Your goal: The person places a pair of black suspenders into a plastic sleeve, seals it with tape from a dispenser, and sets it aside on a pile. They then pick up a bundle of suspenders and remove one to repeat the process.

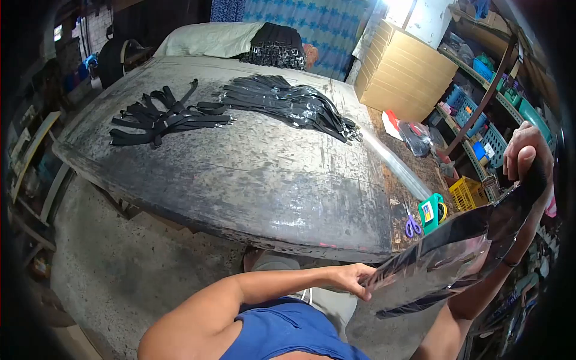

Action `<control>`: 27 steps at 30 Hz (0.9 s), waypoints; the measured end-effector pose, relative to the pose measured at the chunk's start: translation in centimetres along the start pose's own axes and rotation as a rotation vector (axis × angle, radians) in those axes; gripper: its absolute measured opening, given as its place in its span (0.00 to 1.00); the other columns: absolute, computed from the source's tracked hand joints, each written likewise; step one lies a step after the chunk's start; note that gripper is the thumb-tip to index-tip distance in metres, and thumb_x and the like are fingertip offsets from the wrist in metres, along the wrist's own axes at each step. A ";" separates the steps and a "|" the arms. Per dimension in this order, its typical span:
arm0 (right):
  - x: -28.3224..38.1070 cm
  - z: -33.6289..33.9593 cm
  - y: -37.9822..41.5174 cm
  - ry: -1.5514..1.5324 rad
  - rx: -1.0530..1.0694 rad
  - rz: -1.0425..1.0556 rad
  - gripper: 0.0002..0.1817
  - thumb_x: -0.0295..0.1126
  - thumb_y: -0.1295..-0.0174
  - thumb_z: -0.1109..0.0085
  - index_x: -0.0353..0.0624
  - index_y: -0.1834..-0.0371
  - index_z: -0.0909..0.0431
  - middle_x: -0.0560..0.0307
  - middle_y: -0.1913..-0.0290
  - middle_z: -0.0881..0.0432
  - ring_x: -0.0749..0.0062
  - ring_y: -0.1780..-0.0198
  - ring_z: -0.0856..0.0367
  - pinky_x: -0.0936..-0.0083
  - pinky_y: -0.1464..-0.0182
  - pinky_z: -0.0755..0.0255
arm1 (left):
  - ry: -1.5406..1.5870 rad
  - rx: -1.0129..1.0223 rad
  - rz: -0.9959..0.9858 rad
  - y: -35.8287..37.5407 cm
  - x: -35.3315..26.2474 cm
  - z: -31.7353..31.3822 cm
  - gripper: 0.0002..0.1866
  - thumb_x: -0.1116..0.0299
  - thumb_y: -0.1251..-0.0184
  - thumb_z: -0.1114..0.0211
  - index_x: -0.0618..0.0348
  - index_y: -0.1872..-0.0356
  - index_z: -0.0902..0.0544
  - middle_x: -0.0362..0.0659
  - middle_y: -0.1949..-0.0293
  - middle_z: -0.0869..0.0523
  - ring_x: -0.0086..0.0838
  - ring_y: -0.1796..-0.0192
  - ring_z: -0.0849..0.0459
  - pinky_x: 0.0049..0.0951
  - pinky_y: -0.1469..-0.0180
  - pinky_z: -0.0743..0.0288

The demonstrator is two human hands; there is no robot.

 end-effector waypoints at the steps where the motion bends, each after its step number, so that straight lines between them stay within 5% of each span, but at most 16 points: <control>1: -0.6 0.2 -0.3 -0.020 0.085 -0.045 0.24 0.55 0.28 0.50 0.45 0.68 0.30 0.66 0.73 0.31 0.85 0.76 0.36 0.88 0.70 0.40 | 0.089 -0.004 -0.135 -0.6 -1.3 -0.2 0.46 0.70 0.45 0.23 0.58 0.25 0.38 0.43 0.42 0.22 0.24 0.34 0.30 0.28 0.42 0.29; 3: -0.9 0.0 -0.8 -0.036 0.170 -0.092 0.22 0.53 0.26 0.50 0.46 0.69 0.31 0.66 0.73 0.33 0.84 0.73 0.36 0.88 0.68 0.40 | 0.216 -0.004 -0.087 -1.4 -2.5 -1.2 0.49 0.74 0.46 0.23 0.56 0.23 0.42 0.45 0.40 0.23 0.26 0.32 0.32 0.29 0.43 0.28; 6: 0.5 1.2 -1.5 -0.192 -0.121 -0.075 0.24 0.51 0.35 0.44 0.36 0.69 0.25 0.56 0.72 0.25 0.79 0.77 0.31 0.84 0.75 0.36 | 0.489 0.000 -0.098 -1.7 -3.1 -1.8 0.52 0.83 0.50 0.23 0.55 0.23 0.41 0.49 0.39 0.24 0.29 0.32 0.32 0.32 0.46 0.24; 8: 1.0 2.0 -1.7 -0.244 -0.214 -0.065 0.25 0.50 0.38 0.42 0.32 0.69 0.23 0.53 0.71 0.22 0.77 0.78 0.29 0.83 0.77 0.34 | 0.424 0.183 0.145 -1.5 0.4 -2.7 0.48 0.82 0.54 0.21 0.58 0.27 0.34 0.46 0.40 0.24 0.25 0.36 0.29 0.30 0.47 0.23; 9: 1.0 2.5 -1.5 -0.165 -0.247 -0.100 0.23 0.47 0.36 0.47 0.33 0.69 0.24 0.53 0.71 0.22 0.77 0.78 0.30 0.84 0.76 0.35 | 0.246 0.138 0.064 -1.3 0.0 -2.4 0.41 0.80 0.57 0.19 0.60 0.36 0.26 0.41 0.49 0.21 0.24 0.46 0.25 0.26 0.50 0.24; 12: 0.6 2.7 -1.4 -0.048 -0.264 -0.112 0.22 0.47 0.36 0.47 0.34 0.69 0.24 0.54 0.71 0.23 0.78 0.78 0.30 0.85 0.76 0.35 | -0.042 0.010 -0.116 0.3 -1.7 -1.9 0.37 0.77 0.59 0.17 0.60 0.42 0.23 0.39 0.56 0.19 0.23 0.53 0.22 0.24 0.53 0.25; 14: 0.3 2.7 -1.4 -0.004 -0.270 -0.110 0.21 0.46 0.35 0.48 0.34 0.69 0.25 0.54 0.71 0.24 0.78 0.77 0.31 0.85 0.75 0.36 | -0.165 -0.009 -0.197 1.6 -3.3 -2.1 0.35 0.75 0.57 0.16 0.60 0.44 0.23 0.38 0.59 0.19 0.22 0.57 0.21 0.24 0.53 0.26; 16: 0.1 3.0 -1.3 0.031 -0.276 -0.108 0.21 0.46 0.35 0.48 0.35 0.69 0.25 0.55 0.71 0.24 0.78 0.77 0.31 0.85 0.75 0.36 | 0.099 0.090 -0.011 2.3 -2.3 -3.3 0.36 0.74 0.56 0.16 0.61 0.42 0.25 0.38 0.58 0.19 0.21 0.57 0.20 0.24 0.55 0.25; 20: -0.1 3.3 -1.0 0.072 -0.281 -0.106 0.20 0.45 0.34 0.48 0.36 0.69 0.26 0.56 0.71 0.25 0.79 0.76 0.32 0.86 0.74 0.37 | 0.117 0.162 0.067 2.5 -3.8 -5.5 0.31 0.75 0.53 0.19 0.63 0.45 0.24 0.34 0.61 0.20 0.17 0.59 0.25 0.23 0.58 0.27; 25: 0.0 3.6 -0.8 0.111 -0.287 -0.088 0.18 0.44 0.34 0.49 0.37 0.69 0.27 0.57 0.70 0.27 0.79 0.75 0.33 0.86 0.73 0.37 | -0.120 0.069 -0.171 2.2 -2.5 -6.4 0.14 0.72 0.42 0.25 0.63 0.58 0.20 0.31 0.68 0.21 0.15 0.63 0.25 0.21 0.62 0.30; 27: 0.2 3.8 -0.9 0.127 -0.294 -0.073 0.18 0.44 0.33 0.49 0.37 0.69 0.28 0.57 0.70 0.27 0.80 0.74 0.33 0.86 0.72 0.38 | -0.068 0.086 -0.088 2.8 -2.7 -6.6 0.16 0.69 0.42 0.24 0.63 0.57 0.20 0.34 0.66 0.20 0.18 0.60 0.24 0.23 0.58 0.29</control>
Point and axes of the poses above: each hand's wrist, its own y-axis away from the middle knuckle, its own z-axis out of the back of the hand, x = y × z, the point moved 9 cm from there along -y, towards the middle knuckle
